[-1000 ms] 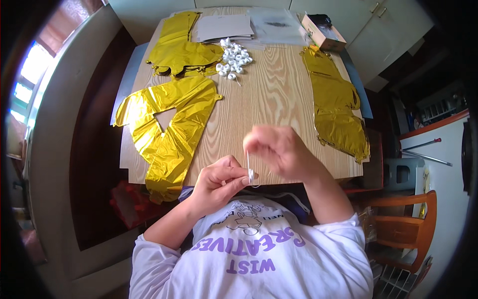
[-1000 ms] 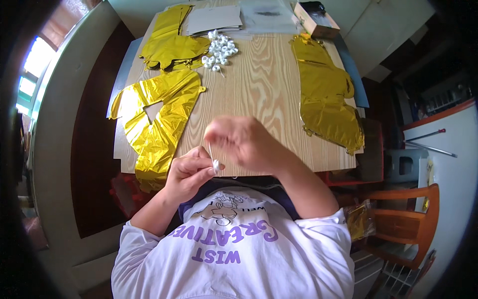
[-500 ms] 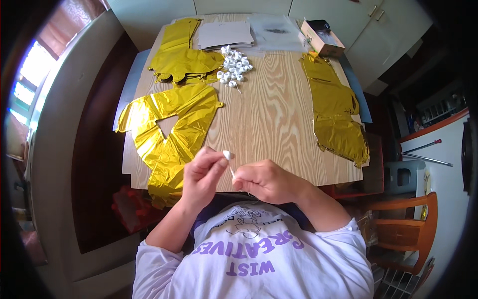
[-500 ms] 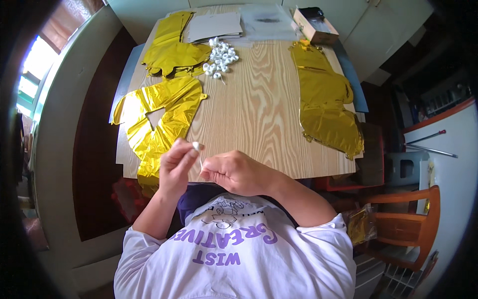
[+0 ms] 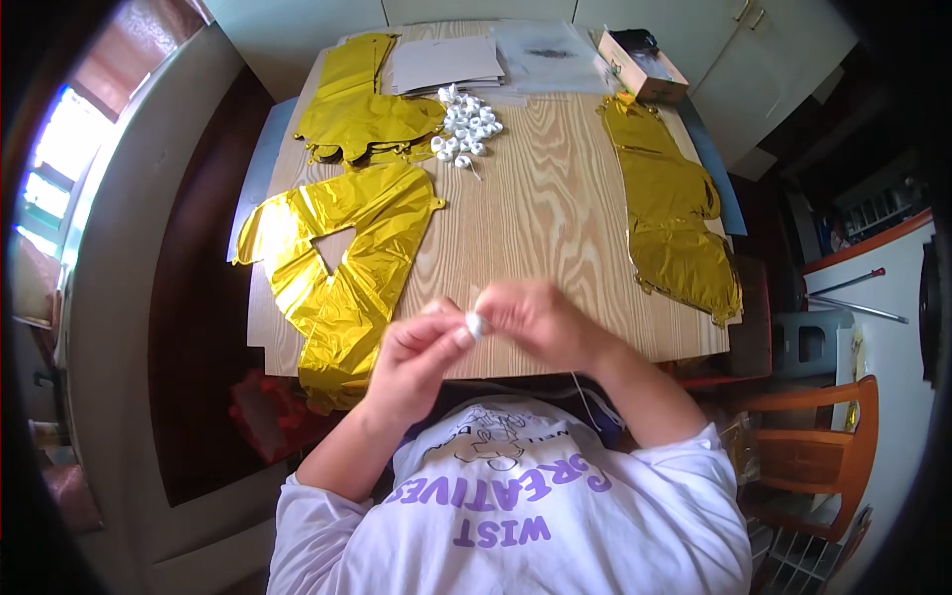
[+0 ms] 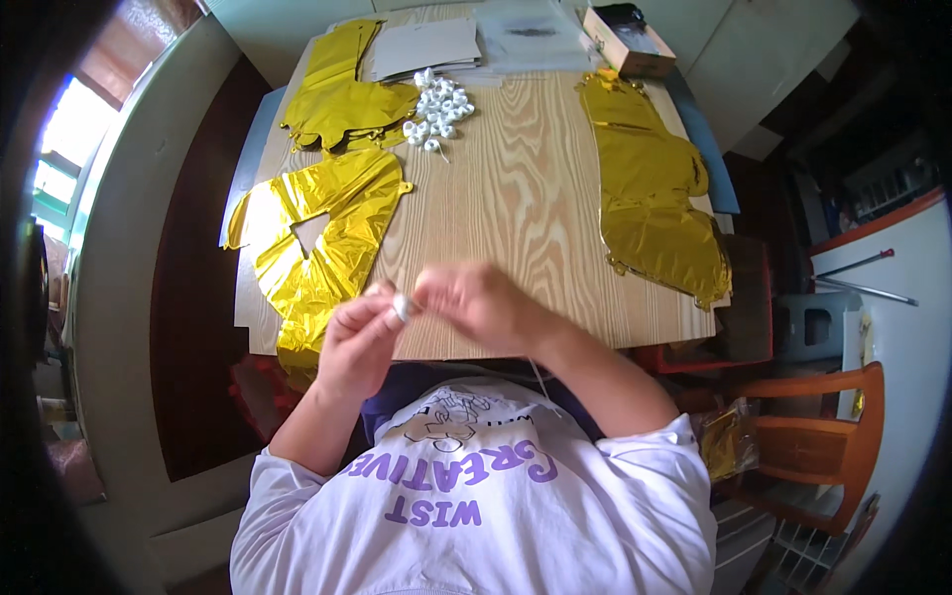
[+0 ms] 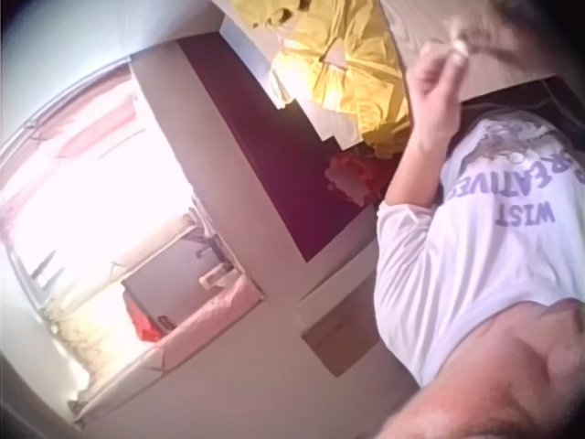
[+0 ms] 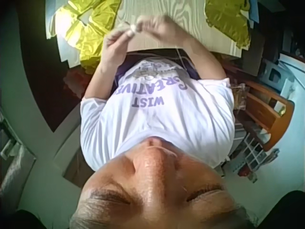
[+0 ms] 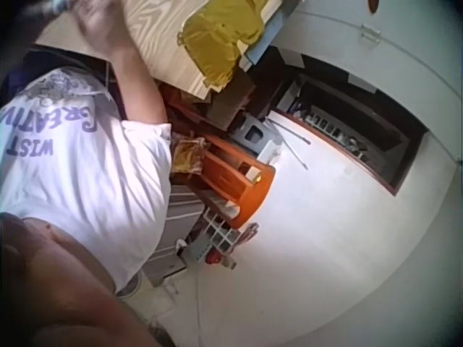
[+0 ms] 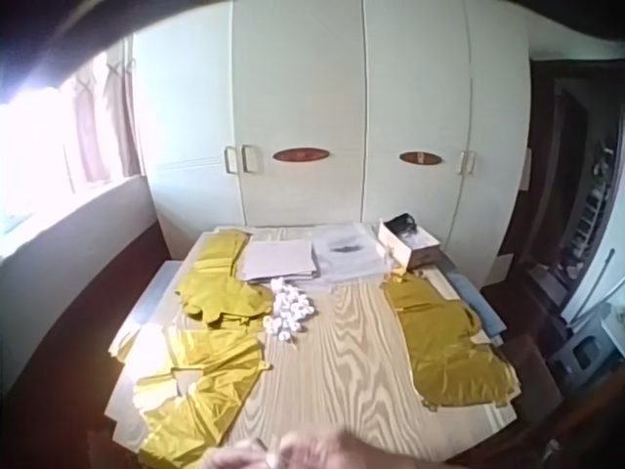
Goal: The person is methodically folding large gold foil balloons at a wooden table.
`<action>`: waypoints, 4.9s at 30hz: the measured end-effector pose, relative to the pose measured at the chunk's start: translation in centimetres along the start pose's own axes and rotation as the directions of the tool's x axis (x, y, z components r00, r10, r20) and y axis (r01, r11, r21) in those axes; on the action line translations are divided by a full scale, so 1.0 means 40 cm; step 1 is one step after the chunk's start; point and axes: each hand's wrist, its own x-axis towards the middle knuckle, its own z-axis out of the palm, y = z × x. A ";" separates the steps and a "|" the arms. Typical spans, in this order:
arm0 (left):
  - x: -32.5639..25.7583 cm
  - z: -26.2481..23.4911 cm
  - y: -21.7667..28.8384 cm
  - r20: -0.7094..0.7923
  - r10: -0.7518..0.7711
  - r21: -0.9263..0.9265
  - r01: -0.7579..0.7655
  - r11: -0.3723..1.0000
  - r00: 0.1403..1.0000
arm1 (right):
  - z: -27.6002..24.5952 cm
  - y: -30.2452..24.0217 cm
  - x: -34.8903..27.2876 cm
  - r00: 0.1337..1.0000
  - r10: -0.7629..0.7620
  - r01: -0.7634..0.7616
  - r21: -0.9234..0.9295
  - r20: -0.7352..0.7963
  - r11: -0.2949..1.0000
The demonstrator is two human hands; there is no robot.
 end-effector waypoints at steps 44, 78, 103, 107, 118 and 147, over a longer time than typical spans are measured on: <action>0.009 -0.013 -0.042 -0.138 -0.111 -0.015 0.110 0.994 0.984 | -0.026 0.017 0.018 0.985 -0.142 0.122 -0.187 -0.099 0.975; 0.022 -0.035 -0.050 0.024 -0.215 -0.284 0.213 0.935 0.976 | -0.025 -0.011 -0.015 0.998 -0.047 0.046 -0.047 -0.032 0.998; 0.066 -0.091 -0.065 -0.125 -0.303 -0.121 0.289 0.950 0.945 | -0.196 0.246 0.278 0.696 0.713 -0.698 0.153 -0.083 0.699; 0.004 -0.090 0.017 -0.059 -0.140 -0.084 0.135 0.987 0.988 | -0.243 0.345 0.423 0.706 0.692 -0.695 0.045 -0.150 0.718; -0.061 0.092 0.367 0.385 0.536 -0.407 -0.384 0.829 0.751 | -0.217 0.334 0.335 0.804 0.450 -0.536 -0.146 -0.389 0.832; -0.171 -0.329 0.076 -0.256 0.191 0.964 0.264 -0.018 0.948 | 0.292 0.179 0.222 0.989 -0.138 0.137 -0.701 0.056 0.699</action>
